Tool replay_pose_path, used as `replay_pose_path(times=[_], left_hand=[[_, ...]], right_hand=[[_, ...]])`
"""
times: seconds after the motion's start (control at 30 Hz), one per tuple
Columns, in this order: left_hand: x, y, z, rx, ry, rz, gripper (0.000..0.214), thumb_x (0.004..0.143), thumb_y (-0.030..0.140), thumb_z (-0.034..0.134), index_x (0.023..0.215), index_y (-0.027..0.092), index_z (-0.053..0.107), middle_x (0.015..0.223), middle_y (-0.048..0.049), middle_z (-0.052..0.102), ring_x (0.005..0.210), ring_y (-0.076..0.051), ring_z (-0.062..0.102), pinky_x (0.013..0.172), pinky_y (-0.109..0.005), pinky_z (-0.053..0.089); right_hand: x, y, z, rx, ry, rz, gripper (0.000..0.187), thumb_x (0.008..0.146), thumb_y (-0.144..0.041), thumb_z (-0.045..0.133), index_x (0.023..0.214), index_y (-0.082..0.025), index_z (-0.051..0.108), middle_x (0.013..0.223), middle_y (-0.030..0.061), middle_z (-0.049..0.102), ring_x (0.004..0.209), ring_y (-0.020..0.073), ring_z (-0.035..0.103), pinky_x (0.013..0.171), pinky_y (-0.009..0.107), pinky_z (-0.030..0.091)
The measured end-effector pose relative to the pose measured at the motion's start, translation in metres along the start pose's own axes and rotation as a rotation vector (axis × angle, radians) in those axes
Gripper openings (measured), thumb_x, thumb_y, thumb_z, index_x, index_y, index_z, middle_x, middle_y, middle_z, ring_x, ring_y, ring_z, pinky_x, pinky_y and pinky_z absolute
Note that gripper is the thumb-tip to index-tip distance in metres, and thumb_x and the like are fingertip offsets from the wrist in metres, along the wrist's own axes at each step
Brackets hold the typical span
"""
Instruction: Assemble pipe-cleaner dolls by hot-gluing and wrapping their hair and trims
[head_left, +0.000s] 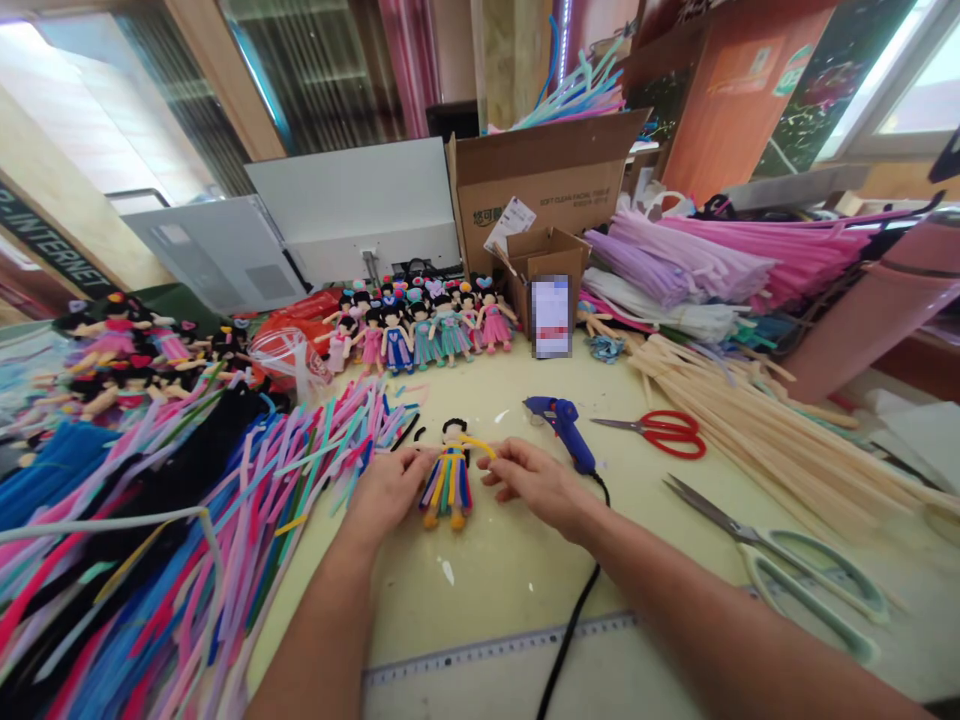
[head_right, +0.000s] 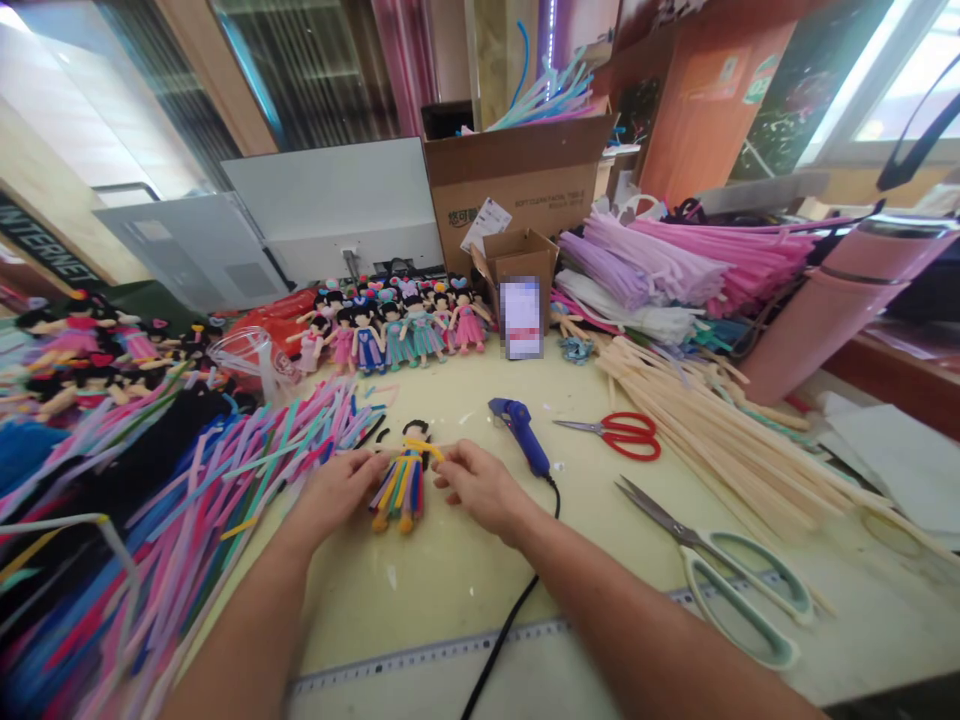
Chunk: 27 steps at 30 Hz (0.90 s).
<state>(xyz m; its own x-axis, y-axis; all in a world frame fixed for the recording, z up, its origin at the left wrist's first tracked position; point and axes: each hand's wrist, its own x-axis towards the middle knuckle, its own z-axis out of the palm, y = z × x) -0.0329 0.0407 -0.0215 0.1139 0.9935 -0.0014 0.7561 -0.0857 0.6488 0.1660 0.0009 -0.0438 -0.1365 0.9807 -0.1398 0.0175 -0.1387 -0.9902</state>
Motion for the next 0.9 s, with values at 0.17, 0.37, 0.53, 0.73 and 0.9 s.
replay_pose_path(times=[0.17,0.37,0.53,0.73,0.9], left_hand=[[-0.002,0.003,0.007,-0.318,-0.182,-0.021,0.027,0.069,0.044,0.064,0.076,0.018,0.069,0.058,0.0014,0.064,0.054,-0.017,0.056,0.051,-0.026,0.039],[-0.002,0.005,0.021,-0.556,-0.075,-0.043,0.035,0.061,0.034,0.073,0.086,0.018,0.055,0.064,0.0038,0.060,0.055,-0.014,0.057,0.054,-0.026,0.043],[-0.005,0.015,0.028,-0.675,0.063,0.021,0.037,0.060,0.029,0.074,0.085,0.019,0.049,0.071,0.0041,0.059,0.065,-0.014,0.058,0.059,-0.026,0.047],[-0.012,0.024,0.026,-0.731,0.006,0.022,0.048,0.063,0.032,0.074,0.105,0.017,0.055,0.086,-0.0022,0.063,0.072,-0.017,0.061,0.061,-0.029,0.050],[-0.013,0.024,0.025,-0.728,0.050,0.022,0.045,0.060,0.033,0.075,0.098,0.017,0.058,0.081,-0.0007,0.063,0.068,-0.016,0.059,0.060,-0.029,0.049]], right_hand=[[0.000,0.005,0.009,-0.048,-0.069,0.030,0.012,0.082,-0.027,0.055,0.073,-0.018,0.053,0.066,-0.0029,0.055,0.063,0.0114,0.053,0.061,0.025,0.044],[0.003,0.007,0.004,0.010,-0.049,-0.153,0.011,0.083,-0.024,0.051,0.074,-0.020,0.048,0.073,-0.0022,0.055,0.069,0.0124,0.053,0.071,0.028,0.047],[-0.002,0.000,0.002,-0.024,0.004,-0.412,0.012,0.086,-0.028,0.048,0.078,-0.020,0.048,0.097,0.0056,0.064,0.085,0.0158,0.058,0.076,0.030,0.048],[-0.007,-0.004,0.003,-0.114,0.095,-0.536,0.012,0.089,-0.026,0.047,0.079,-0.021,0.049,0.102,0.0070,0.066,0.091,0.0170,0.060,0.080,0.033,0.049],[-0.009,-0.004,0.003,-0.138,0.107,-0.570,0.011,0.090,-0.025,0.045,0.081,-0.020,0.049,0.103,0.0074,0.066,0.093,0.0169,0.060,0.080,0.032,0.050]])
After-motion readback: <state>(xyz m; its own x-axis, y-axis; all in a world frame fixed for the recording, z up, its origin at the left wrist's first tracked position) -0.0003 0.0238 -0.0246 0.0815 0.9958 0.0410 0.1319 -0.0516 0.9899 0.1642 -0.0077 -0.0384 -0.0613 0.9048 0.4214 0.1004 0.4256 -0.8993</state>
